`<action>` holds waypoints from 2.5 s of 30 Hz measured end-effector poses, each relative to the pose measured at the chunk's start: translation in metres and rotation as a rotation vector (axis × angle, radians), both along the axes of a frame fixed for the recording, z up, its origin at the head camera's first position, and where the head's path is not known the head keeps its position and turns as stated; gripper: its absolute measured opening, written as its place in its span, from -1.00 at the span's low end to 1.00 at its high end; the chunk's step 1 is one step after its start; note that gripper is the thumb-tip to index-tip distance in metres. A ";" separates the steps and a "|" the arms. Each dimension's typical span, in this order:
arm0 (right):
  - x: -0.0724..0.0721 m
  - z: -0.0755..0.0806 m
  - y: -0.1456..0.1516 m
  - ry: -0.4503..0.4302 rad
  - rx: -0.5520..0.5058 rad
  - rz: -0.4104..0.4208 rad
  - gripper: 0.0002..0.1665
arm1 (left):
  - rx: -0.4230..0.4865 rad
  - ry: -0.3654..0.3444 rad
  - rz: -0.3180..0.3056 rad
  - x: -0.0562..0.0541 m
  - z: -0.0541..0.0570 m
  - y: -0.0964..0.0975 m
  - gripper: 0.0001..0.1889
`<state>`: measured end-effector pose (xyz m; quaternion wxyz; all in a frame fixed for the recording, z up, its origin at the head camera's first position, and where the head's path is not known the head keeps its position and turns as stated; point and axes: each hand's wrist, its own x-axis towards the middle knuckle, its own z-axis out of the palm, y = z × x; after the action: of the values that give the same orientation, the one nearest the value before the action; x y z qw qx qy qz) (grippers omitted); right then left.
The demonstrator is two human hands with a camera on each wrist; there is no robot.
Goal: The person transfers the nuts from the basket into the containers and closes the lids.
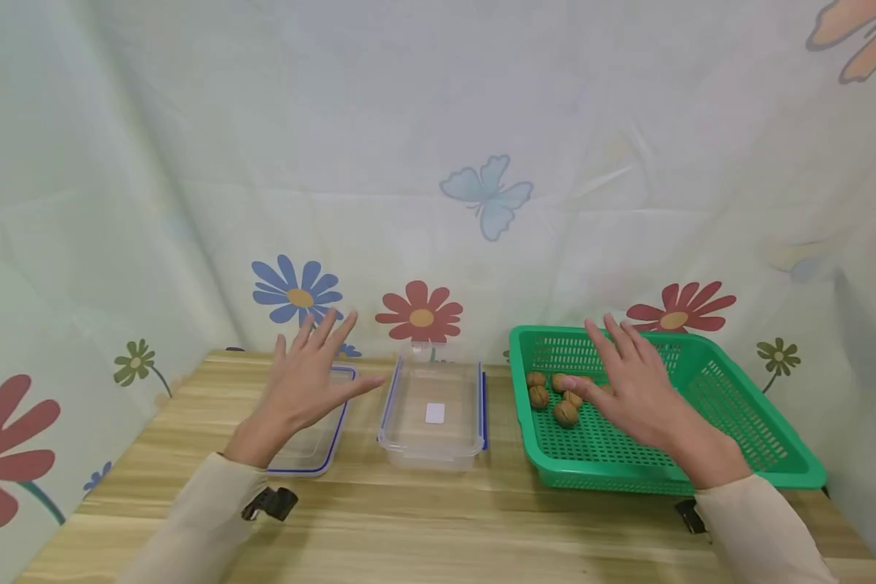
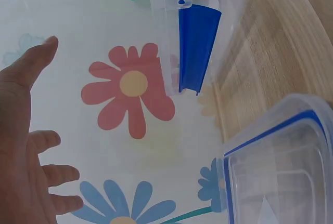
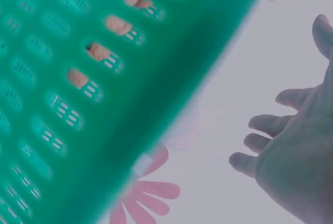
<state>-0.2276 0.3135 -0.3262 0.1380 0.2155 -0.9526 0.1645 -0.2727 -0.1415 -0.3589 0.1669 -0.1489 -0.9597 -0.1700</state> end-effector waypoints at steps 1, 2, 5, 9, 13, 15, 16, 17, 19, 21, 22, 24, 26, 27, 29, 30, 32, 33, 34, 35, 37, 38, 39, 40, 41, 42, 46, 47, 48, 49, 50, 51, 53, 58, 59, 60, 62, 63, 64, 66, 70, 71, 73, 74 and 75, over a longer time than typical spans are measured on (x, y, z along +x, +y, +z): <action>-0.001 0.002 0.001 -0.018 -0.008 0.001 0.08 | 0.017 0.001 -0.002 -0.001 0.000 0.001 0.13; -0.002 0.004 0.003 -0.037 -0.017 0.002 0.08 | 0.038 0.001 -0.006 -0.001 0.000 0.003 0.12; -0.005 0.012 0.007 -0.087 -0.048 0.004 0.08 | 0.094 -0.008 -0.011 -0.004 0.000 0.007 0.10; -0.008 0.023 0.015 -0.152 -0.088 -0.003 0.07 | 0.201 -0.034 -0.032 -0.009 -0.003 0.011 0.06; -0.013 0.033 0.023 -0.171 -0.111 0.011 0.05 | 0.338 -0.075 -0.060 -0.013 -0.006 0.014 0.03; -0.015 0.036 0.027 -0.170 -0.117 0.019 0.04 | 0.394 -0.099 -0.069 -0.013 -0.007 0.015 0.03; -0.016 0.038 0.029 -0.169 -0.121 0.024 0.03 | 0.419 -0.113 -0.068 -0.014 -0.008 0.016 0.03; -0.018 0.039 0.031 -0.166 -0.127 0.028 0.03 | 0.438 -0.124 -0.067 -0.014 -0.008 0.017 0.03; -0.020 0.041 0.035 -0.168 -0.141 0.036 0.02 | 0.471 -0.146 -0.062 -0.014 -0.010 0.018 0.03; -0.023 0.043 0.038 -0.170 -0.154 0.036 0.00 | 0.498 -0.161 -0.056 -0.015 -0.011 0.020 0.02; -0.024 0.044 0.039 -0.173 -0.161 0.040 -0.01 | 0.512 -0.169 -0.052 -0.015 -0.012 0.021 0.01; -0.027 0.045 0.042 -0.182 -0.166 0.041 -0.03 | 0.540 -0.182 -0.040 -0.016 -0.014 0.022 -0.02; -0.030 0.045 0.046 -0.191 -0.164 0.034 -0.04 | 0.568 -0.192 -0.035 -0.017 -0.016 0.023 -0.03; -0.031 0.045 0.047 -0.194 -0.163 0.031 -0.05 | 0.581 -0.195 -0.035 -0.017 -0.018 0.024 -0.03; -0.033 0.046 0.050 -0.199 -0.155 0.028 -0.08 | 0.614 -0.197 -0.036 -0.018 -0.020 0.025 -0.04; -0.034 0.046 0.051 -0.198 -0.153 0.028 -0.10 | 0.629 -0.198 -0.039 -0.018 -0.020 0.026 -0.04; -0.037 0.047 0.052 -0.201 -0.153 0.029 -0.13 | 0.664 -0.200 -0.046 -0.018 -0.022 0.026 -0.06; -0.038 0.047 0.052 -0.205 -0.155 0.033 -0.14 | 0.680 -0.207 -0.046 -0.018 -0.023 0.027 -0.07; -0.040 0.047 0.052 -0.213 -0.157 0.037 -0.15 | 0.697 -0.215 -0.046 -0.018 -0.024 0.027 -0.08; -0.041 0.047 0.052 -0.221 -0.161 0.043 -0.16 | 0.709 -0.220 -0.050 -0.018 -0.025 0.027 -0.09; -0.045 0.046 0.052 -0.237 -0.169 0.056 -0.17 | 0.732 -0.232 -0.057 -0.018 -0.027 0.028 -0.10; -0.046 0.046 0.052 -0.245 -0.172 0.063 -0.18 | 0.741 -0.239 -0.057 -0.018 -0.028 0.028 -0.10; -0.048 0.045 0.052 -0.253 -0.177 0.072 -0.18 | 0.749 -0.242 -0.061 -0.018 -0.029 0.028 -0.11; -0.049 0.045 0.053 -0.258 -0.179 0.079 -0.20 | 0.758 -0.245 -0.064 -0.018 -0.030 0.028 -0.11; -0.051 0.044 0.053 -0.262 -0.180 0.085 -0.21 | 0.767 -0.248 -0.067 -0.018 -0.031 0.028 -0.11; -0.053 0.043 0.053 -0.264 -0.181 0.089 -0.22 | 0.775 -0.255 -0.064 -0.019 -0.031 0.028 -0.12; -0.059 0.039 0.055 -0.267 -0.175 0.089 -0.27 | 0.790 -0.266 -0.059 -0.022 -0.034 0.029 -0.16; -0.061 0.038 0.055 -0.268 -0.171 0.085 -0.28 | 0.790 -0.264 -0.058 -0.023 -0.035 0.030 -0.17; -0.062 0.036 0.055 -0.264 -0.162 0.079 -0.29 | 0.788 -0.263 -0.054 -0.025 -0.037 0.030 -0.19; -0.064 0.035 0.056 -0.258 -0.151 0.074 -0.29 | 0.791 -0.263 -0.057 -0.026 -0.038 0.031 -0.20; -0.065 0.034 0.057 -0.257 -0.144 0.067 -0.30 | 0.797 -0.268 -0.057 -0.027 -0.040 0.032 -0.22; -0.066 0.033 0.058 -0.255 -0.138 0.061 -0.30 | 0.800 -0.273 -0.061 -0.029 -0.041 0.033 -0.22; -0.068 0.030 0.060 -0.256 -0.129 0.052 -0.32 | 0.811 -0.293 -0.068 -0.031 -0.045 0.035 -0.22; -0.073 0.022 0.063 -0.293 -0.130 0.054 -0.32 | 0.826 -0.332 -0.073 -0.033 -0.050 0.038 -0.24; -0.074 0.021 0.064 -0.302 -0.131 0.057 -0.32 | 0.832 -0.339 -0.071 -0.033 -0.050 0.039 -0.26; -0.076 0.019 0.064 -0.311 -0.134 0.059 -0.33 | 0.840 -0.344 -0.073 -0.033 -0.051 0.040 -0.27; -0.078 0.016 0.064 -0.325 -0.138 0.065 -0.34 | 0.858 -0.357 -0.076 -0.033 -0.053 0.041 -0.31; -0.079 0.014 0.065 -0.331 -0.142 0.068 -0.35 | 0.871 -0.365 -0.078 -0.033 -0.054 0.042 -0.32; -0.080 0.012 0.065 -0.339 -0.149 0.073 -0.36 | 0.885 -0.373 -0.080 -0.033 -0.055 0.042 -0.33; -0.081 0.008 0.067 -0.350 -0.157 0.082 -0.37 | 0.904 -0.380 -0.087 -0.032 -0.057 0.043 -0.36; -0.083 0.001 0.069 -0.380 -0.172 0.092 -0.38 | 0.917 -0.392 -0.088 -0.031 -0.060 0.045 -0.41; -0.084 -0.001 0.069 -0.382 -0.171 0.092 -0.39 | 0.914 -0.393 -0.087 -0.030 -0.060 0.044 -0.42; -0.085 -0.005 0.070 -0.383 -0.170 0.091 -0.40 | 0.906 -0.394 -0.086 -0.030 -0.062 0.044 -0.44; -0.086 -0.007 0.070 -0.380 -0.167 0.093 -0.42 | 0.904 -0.393 -0.087 -0.030 -0.062 0.044 -0.44; -0.087 -0.009 0.071 -0.376 -0.162 0.099 -0.44 | 0.902 -0.392 -0.089 -0.030 -0.063 0.043 -0.45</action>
<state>-0.3143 0.3845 -0.3353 -0.0336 0.2157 -0.9335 0.2845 -0.3029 -0.0983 -0.4216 0.0238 -0.0677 -0.7964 -0.6005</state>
